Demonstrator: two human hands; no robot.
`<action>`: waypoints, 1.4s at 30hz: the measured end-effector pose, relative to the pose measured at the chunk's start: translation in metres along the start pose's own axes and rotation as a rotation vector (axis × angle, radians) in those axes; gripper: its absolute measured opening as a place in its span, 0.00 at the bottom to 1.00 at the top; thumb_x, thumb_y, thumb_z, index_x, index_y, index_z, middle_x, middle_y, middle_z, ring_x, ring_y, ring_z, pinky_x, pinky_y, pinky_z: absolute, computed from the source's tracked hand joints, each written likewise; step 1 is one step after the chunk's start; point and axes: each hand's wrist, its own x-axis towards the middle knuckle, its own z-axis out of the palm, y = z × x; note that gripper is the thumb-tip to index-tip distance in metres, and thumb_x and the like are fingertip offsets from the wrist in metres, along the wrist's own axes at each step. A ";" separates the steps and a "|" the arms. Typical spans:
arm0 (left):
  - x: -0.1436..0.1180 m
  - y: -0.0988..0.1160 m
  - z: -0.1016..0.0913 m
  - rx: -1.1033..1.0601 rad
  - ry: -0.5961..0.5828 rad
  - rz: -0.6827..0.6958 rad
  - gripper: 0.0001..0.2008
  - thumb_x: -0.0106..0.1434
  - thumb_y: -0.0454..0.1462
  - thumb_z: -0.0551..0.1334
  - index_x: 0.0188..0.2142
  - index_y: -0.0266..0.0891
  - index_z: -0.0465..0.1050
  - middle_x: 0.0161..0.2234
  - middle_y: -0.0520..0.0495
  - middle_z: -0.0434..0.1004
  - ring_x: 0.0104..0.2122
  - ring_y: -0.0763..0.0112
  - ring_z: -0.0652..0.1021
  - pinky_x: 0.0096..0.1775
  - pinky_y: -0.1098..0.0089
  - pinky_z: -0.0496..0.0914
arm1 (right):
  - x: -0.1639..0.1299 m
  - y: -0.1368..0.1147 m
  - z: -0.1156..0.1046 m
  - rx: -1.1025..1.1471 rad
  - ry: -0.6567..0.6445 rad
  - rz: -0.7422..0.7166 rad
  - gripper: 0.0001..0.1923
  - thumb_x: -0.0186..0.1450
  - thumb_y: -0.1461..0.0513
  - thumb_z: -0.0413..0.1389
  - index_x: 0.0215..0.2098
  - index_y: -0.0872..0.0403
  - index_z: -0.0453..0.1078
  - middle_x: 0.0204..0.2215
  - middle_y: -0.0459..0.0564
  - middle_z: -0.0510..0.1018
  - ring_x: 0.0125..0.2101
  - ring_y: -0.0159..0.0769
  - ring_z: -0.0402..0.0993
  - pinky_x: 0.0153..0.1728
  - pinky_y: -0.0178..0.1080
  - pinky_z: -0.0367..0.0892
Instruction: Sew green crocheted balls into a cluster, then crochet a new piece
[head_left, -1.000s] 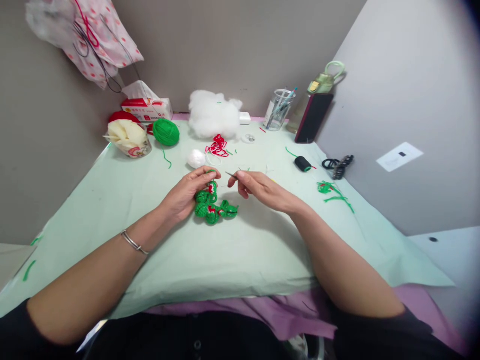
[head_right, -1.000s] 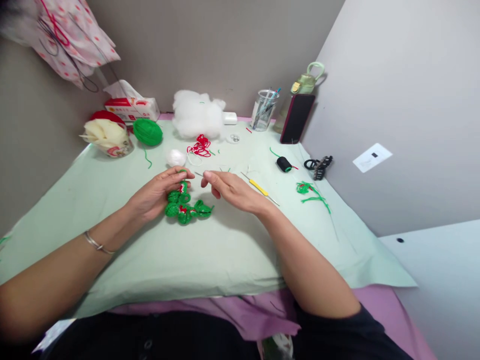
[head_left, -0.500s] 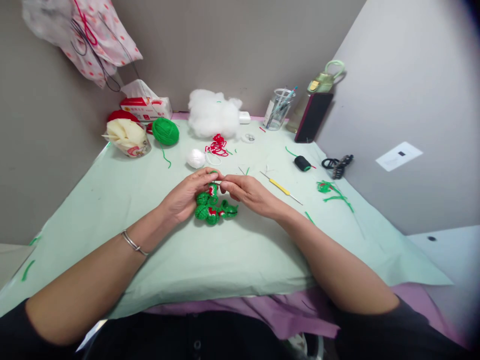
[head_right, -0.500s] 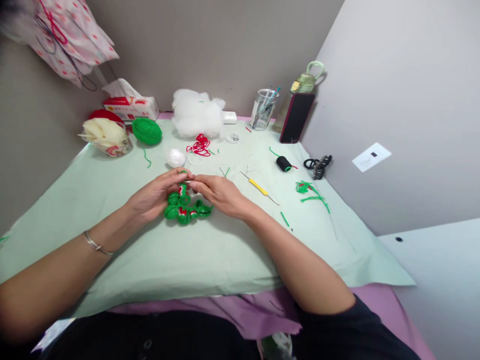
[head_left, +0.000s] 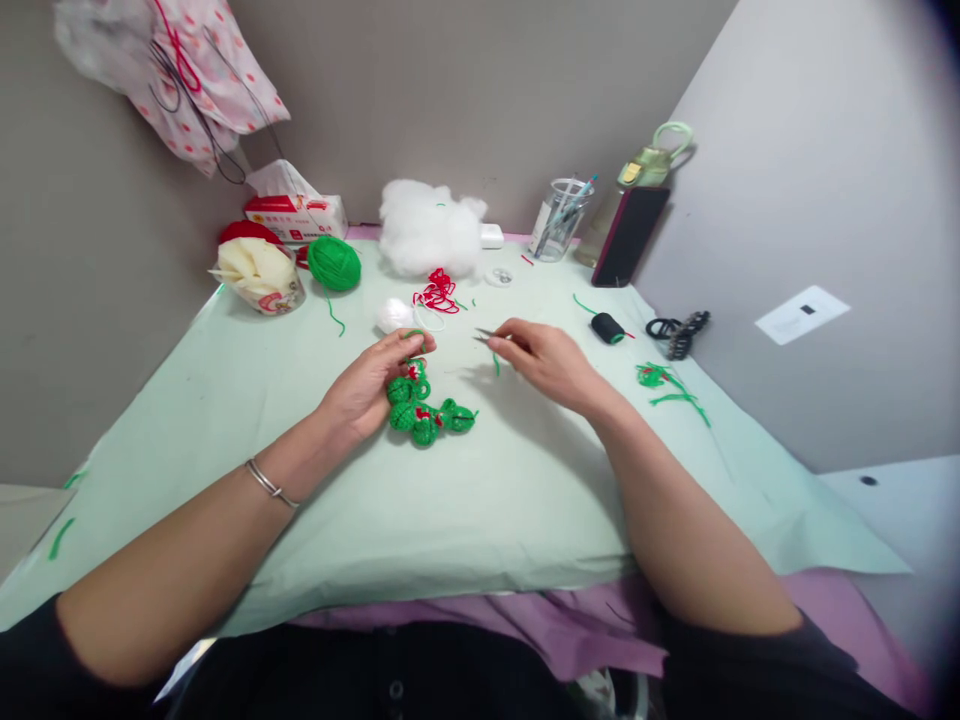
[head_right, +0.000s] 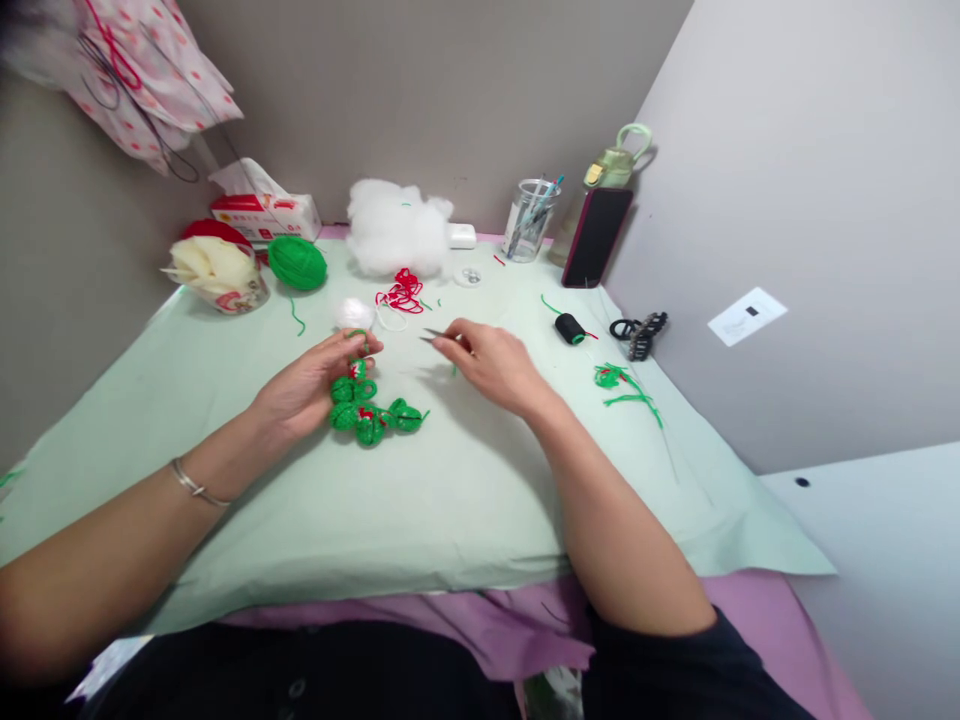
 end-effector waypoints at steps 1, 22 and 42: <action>0.001 0.001 0.000 -0.024 0.027 -0.003 0.05 0.59 0.36 0.71 0.33 0.38 0.78 0.37 0.51 0.77 0.30 0.77 0.73 0.30 0.76 0.68 | 0.001 0.009 -0.004 -0.105 0.048 0.056 0.17 0.72 0.51 0.52 0.42 0.53 0.76 0.30 0.49 0.79 0.30 0.37 0.70 0.33 0.38 0.57; 0.001 -0.001 0.000 -0.118 -0.016 0.112 0.05 0.60 0.36 0.70 0.34 0.36 0.78 0.36 0.50 0.75 0.30 0.77 0.73 0.31 0.77 0.70 | -0.008 -0.040 0.036 0.816 -0.016 -0.088 0.07 0.61 0.59 0.63 0.30 0.55 0.72 0.27 0.44 0.77 0.28 0.30 0.71 0.33 0.34 0.67; -0.051 0.069 0.065 0.178 -0.158 0.361 0.06 0.62 0.39 0.70 0.33 0.39 0.80 0.28 0.52 0.74 0.25 0.77 0.70 0.29 0.75 0.67 | 0.002 -0.006 -0.006 1.314 0.256 0.099 0.18 0.48 0.57 0.75 0.33 0.53 0.77 0.26 0.43 0.79 0.25 0.28 0.71 0.30 0.34 0.69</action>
